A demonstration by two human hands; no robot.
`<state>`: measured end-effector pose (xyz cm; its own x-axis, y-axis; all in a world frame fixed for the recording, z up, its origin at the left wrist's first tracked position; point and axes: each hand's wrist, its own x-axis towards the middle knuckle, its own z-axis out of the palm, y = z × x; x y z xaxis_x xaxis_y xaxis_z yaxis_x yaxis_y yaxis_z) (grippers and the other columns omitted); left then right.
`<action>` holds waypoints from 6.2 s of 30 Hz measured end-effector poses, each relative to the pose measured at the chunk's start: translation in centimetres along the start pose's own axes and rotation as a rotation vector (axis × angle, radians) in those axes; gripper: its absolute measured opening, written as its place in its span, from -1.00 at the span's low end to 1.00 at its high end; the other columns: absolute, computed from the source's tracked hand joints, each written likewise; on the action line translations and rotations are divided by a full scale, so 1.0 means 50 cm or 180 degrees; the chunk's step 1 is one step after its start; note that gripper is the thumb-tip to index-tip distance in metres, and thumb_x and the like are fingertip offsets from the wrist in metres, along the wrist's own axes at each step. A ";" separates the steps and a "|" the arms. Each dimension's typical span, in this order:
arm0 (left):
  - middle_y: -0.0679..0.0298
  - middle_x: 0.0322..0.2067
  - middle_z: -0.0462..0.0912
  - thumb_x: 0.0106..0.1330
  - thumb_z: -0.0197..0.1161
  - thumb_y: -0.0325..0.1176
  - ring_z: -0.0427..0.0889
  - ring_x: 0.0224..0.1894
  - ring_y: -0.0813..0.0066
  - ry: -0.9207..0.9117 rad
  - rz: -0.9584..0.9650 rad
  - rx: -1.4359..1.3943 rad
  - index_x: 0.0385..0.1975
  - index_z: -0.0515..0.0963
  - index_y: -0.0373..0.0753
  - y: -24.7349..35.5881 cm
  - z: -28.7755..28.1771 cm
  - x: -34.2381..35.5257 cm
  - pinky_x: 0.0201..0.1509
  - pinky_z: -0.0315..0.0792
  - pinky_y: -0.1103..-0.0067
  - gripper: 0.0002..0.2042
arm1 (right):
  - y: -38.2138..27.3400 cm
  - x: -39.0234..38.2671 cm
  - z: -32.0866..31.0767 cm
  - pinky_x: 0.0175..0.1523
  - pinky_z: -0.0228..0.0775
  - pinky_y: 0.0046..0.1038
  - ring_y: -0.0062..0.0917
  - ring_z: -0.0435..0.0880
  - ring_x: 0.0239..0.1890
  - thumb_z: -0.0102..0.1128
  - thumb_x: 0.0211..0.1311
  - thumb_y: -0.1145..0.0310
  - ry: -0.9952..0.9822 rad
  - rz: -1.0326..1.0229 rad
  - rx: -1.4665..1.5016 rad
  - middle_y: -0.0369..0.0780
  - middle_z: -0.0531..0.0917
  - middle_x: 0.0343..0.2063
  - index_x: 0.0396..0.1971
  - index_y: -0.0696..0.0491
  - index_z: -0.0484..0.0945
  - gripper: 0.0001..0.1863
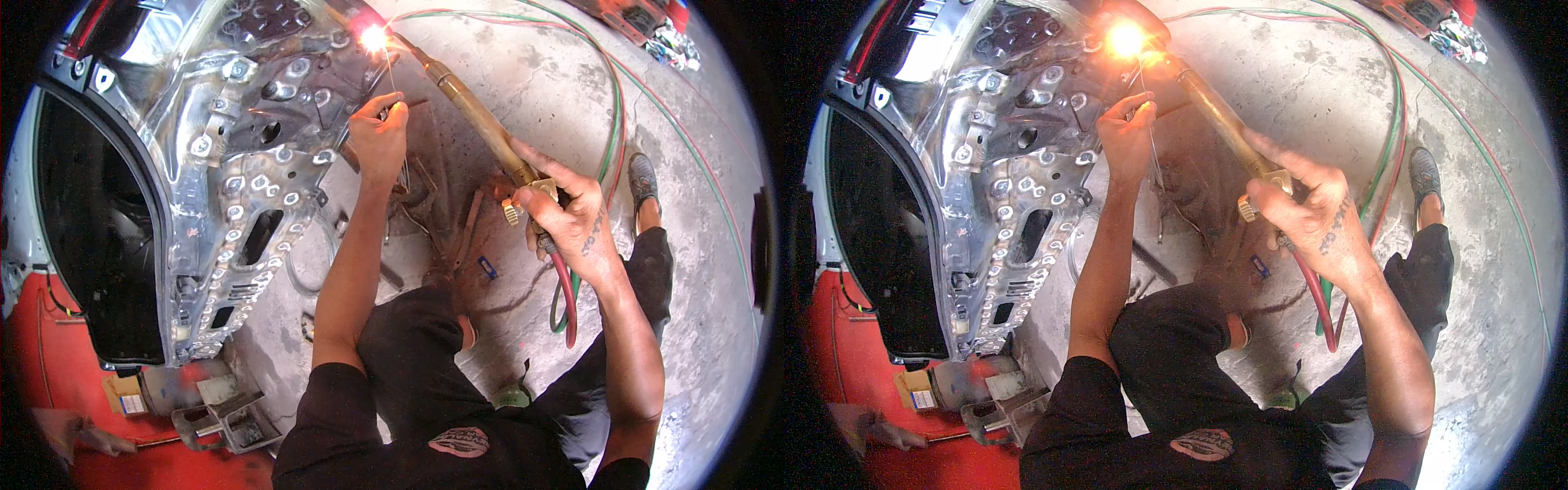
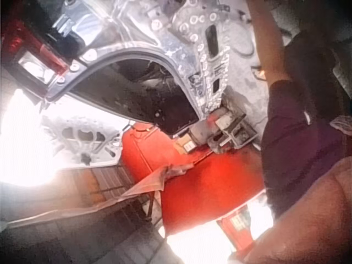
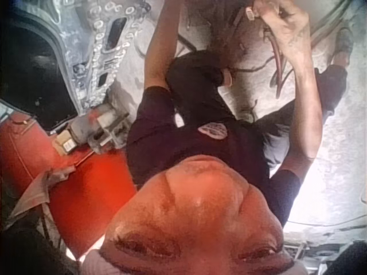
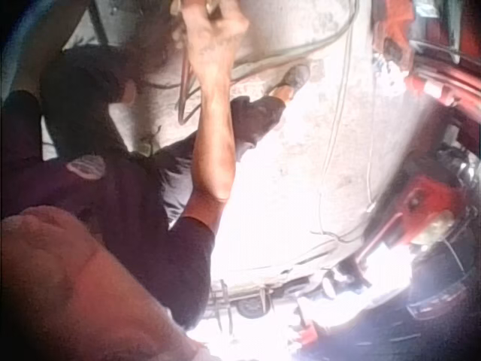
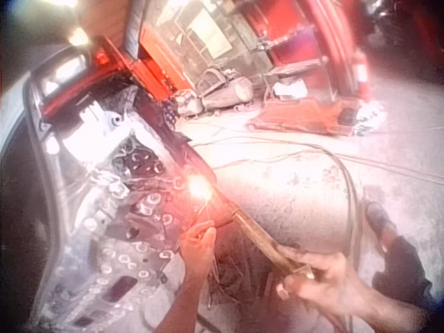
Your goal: The person welds a metal car panel using a torch and filler wire, then scrubs the welded area using a wire brush.
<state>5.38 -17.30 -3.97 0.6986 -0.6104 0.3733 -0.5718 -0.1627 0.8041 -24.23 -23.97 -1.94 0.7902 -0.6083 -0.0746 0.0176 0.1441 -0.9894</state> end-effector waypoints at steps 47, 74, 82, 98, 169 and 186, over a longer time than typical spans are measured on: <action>0.10 -0.11 0.68 0.21 0.47 -0.31 0.72 -0.31 0.27 -0.1229 -0.2077 -0.2368 0.48 0.23 -0.28 0.050 -0.232 -0.326 -0.20 0.65 0.34 -0.18 | -0.004 -0.041 -0.041 -0.54 0.43 -0.58 -0.68 0.55 -0.65 0.36 0.38 0.33 0.0805 -0.0101 0.0173 -0.28 0.69 -0.39 0.40 0.07 0.48 -0.40; 0.15 -0.28 0.67 0.45 0.32 -0.43 0.60 -0.32 0.33 -0.0170 0.0734 0.1035 0.07 0.55 -0.30 0.061 -0.192 -0.149 -0.15 0.50 0.46 -0.74 | 0.007 -0.012 -0.014 -0.60 0.38 -0.54 -0.61 0.58 -0.67 0.23 0.49 0.19 0.0005 -0.0032 0.0722 -0.23 0.71 -0.39 0.44 0.14 0.40 -0.38; 0.24 -0.26 0.60 0.42 0.35 -0.44 0.56 -0.24 0.50 -0.0197 0.0601 0.0856 -0.01 0.56 -0.38 0.019 -0.174 -0.115 -0.13 0.47 0.51 -0.76 | 0.008 0.000 -0.012 -0.57 0.44 -0.53 -0.60 0.62 -0.64 0.22 0.47 0.21 -0.0026 -0.0011 0.0629 -0.22 0.71 -0.36 0.42 0.16 0.41 -0.38; 0.37 -0.32 0.55 0.40 0.36 -0.58 0.48 -0.30 0.63 -0.0228 0.0947 0.1107 -0.05 0.57 -0.32 0.003 -0.162 -0.104 -0.21 0.43 0.61 -0.81 | 0.004 -0.002 -0.012 -0.53 0.50 -0.51 -0.60 0.65 -0.61 0.23 0.45 0.20 -0.0058 0.0026 0.0657 -0.21 0.72 -0.32 0.40 0.16 0.44 -0.39; 0.14 -0.27 0.62 0.33 0.37 -0.59 0.58 -0.25 0.34 -0.0207 0.0587 0.0735 -0.09 0.57 -0.33 -0.005 -0.155 -0.088 -0.13 0.47 0.47 -0.80 | 0.000 -0.003 -0.013 -0.55 0.51 -0.53 -0.61 0.65 -0.62 0.24 0.44 0.25 -0.0028 0.0101 0.0593 -0.21 0.73 -0.33 0.41 0.12 0.45 -0.41; 0.16 -0.26 0.61 0.34 0.38 -0.56 0.55 -0.28 0.39 -0.0217 0.0527 0.0743 -0.07 0.58 -0.33 -0.005 -0.152 -0.084 -0.16 0.45 0.50 -0.79 | 0.002 -0.003 -0.013 -0.54 0.50 -0.53 -0.62 0.65 -0.62 0.24 0.45 0.26 -0.0035 0.0090 0.0613 -0.20 0.74 -0.32 0.41 0.12 0.45 -0.41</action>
<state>5.86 -8.79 -2.23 0.5616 -0.6929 0.4522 -0.7646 -0.2258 0.6036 -24.72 -24.37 -2.12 0.7987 -0.5935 -0.0996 0.1114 0.3084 -0.9447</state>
